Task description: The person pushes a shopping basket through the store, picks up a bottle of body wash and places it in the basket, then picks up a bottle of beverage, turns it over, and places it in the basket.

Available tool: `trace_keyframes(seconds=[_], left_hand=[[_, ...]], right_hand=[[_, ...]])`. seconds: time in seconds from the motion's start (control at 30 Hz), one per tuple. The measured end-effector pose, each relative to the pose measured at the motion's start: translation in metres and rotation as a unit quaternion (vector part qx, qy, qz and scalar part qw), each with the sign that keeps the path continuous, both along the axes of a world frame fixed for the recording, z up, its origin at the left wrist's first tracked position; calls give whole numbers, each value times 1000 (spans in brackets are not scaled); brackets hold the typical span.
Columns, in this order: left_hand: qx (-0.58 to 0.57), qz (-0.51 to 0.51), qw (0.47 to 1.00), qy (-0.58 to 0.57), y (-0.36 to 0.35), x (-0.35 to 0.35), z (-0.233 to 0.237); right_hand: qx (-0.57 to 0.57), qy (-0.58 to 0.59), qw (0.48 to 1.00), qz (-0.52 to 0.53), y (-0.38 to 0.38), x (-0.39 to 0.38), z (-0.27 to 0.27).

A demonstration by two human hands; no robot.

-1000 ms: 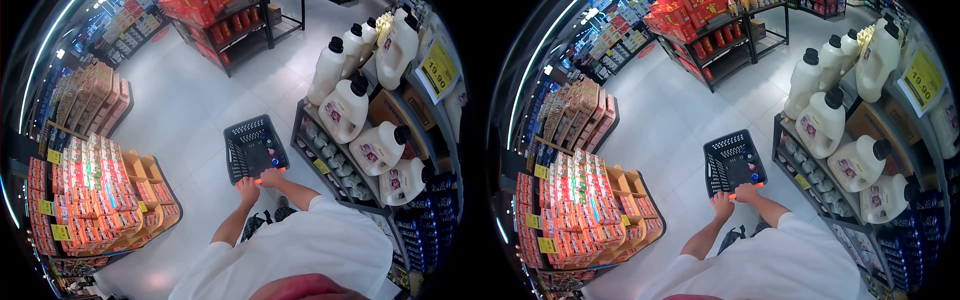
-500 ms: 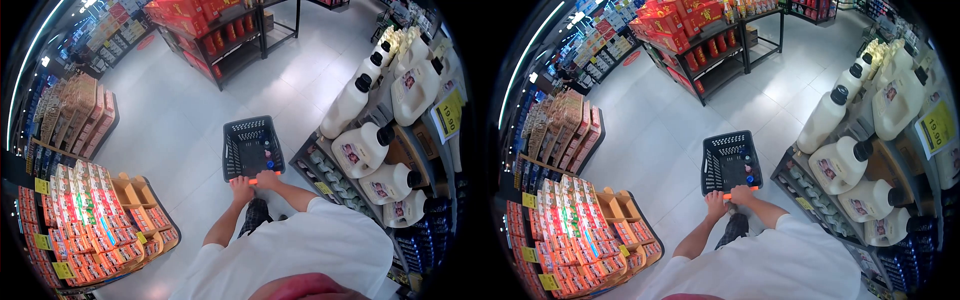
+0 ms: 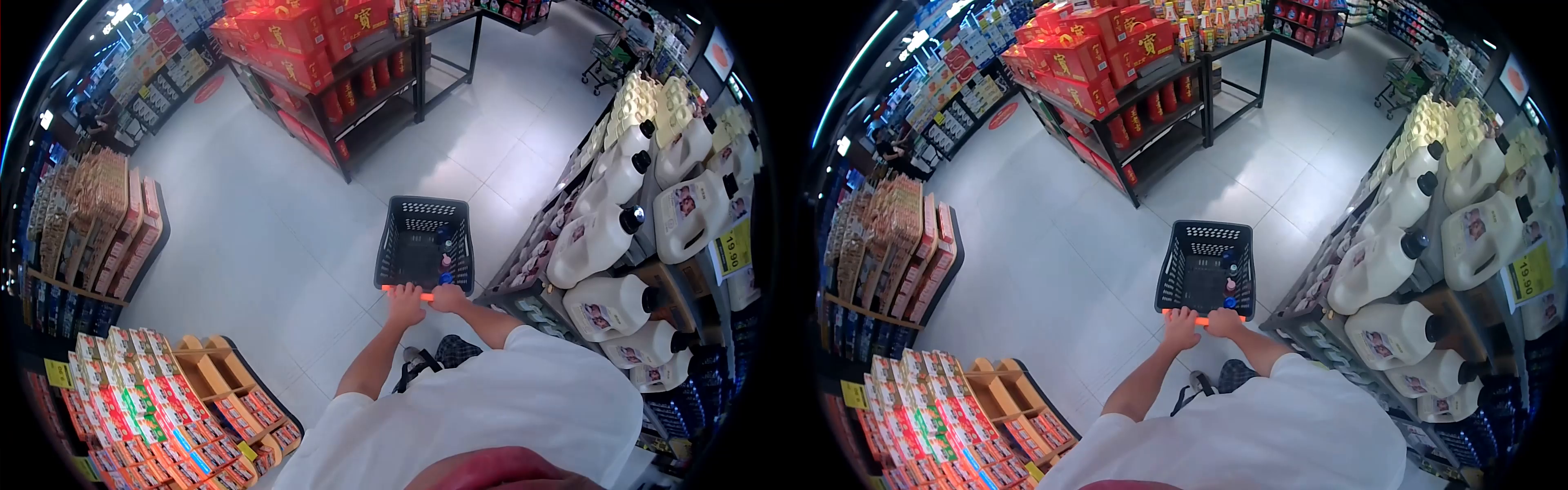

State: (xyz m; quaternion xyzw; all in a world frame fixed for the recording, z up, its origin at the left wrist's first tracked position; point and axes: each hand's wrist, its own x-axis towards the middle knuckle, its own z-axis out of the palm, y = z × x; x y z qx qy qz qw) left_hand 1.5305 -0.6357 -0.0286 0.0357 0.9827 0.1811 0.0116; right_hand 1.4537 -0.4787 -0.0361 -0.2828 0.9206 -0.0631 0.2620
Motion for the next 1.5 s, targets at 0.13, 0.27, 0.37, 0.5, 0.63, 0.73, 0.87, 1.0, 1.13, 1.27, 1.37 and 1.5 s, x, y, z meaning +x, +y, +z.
trace_keyframes(seconds=[0.13, 0.27, 0.37, 0.5, 0.63, 0.73, 0.87, 1.0, 1.13, 1.27, 1.37, 1.5], left_hand=[[-10, -31, 999, -7, -20, -60, -4], [-15, -54, 998, 1, -38, -120, -14], [-13, -58, 998, 21, -41, -167, -9], [-38, -74, 996, 14, -46, -233, 2], [-97, -100, 989, -49, -45, -299, 0], [-111, -126, 982, -84, -40, -345, 5], [-110, -152, 981, -46, -35, -399, -17], [-59, -184, 981, 15, -34, -449, -34], [-77, -180, 981, -13, -13, -496, -10], [-173, -215, 958, -82, 11, -549, 14], [-164, -260, 941, -144, 24, -595, 12], [-140, -287, 929, -185, 45, -645, 11]], right_hand=[[4, -30, 999, -26, -19, -49, 8], [-2, -33, 998, -56, -32, -100, 19], [-46, -21, 994, -94, -38, -139, 8], [-63, -34, 987, -142, -43, -191, 10], [-80, -51, 979, -178, -38, -243, 21], [-87, -45, 975, -200, -32, -275, 25], [-78, -40, 970, -228, -26, -318, 15], [-94, -13, 959, -268, -22, -357, 21], [-91, 3, 953, -289, -13, -396, 6], [-72, 9, 946, -317, -2, -432, -4], [-49, 1, 940, -336, 7, -460, 1], [-18, -35, 932, -361, 23, -495, 11]])
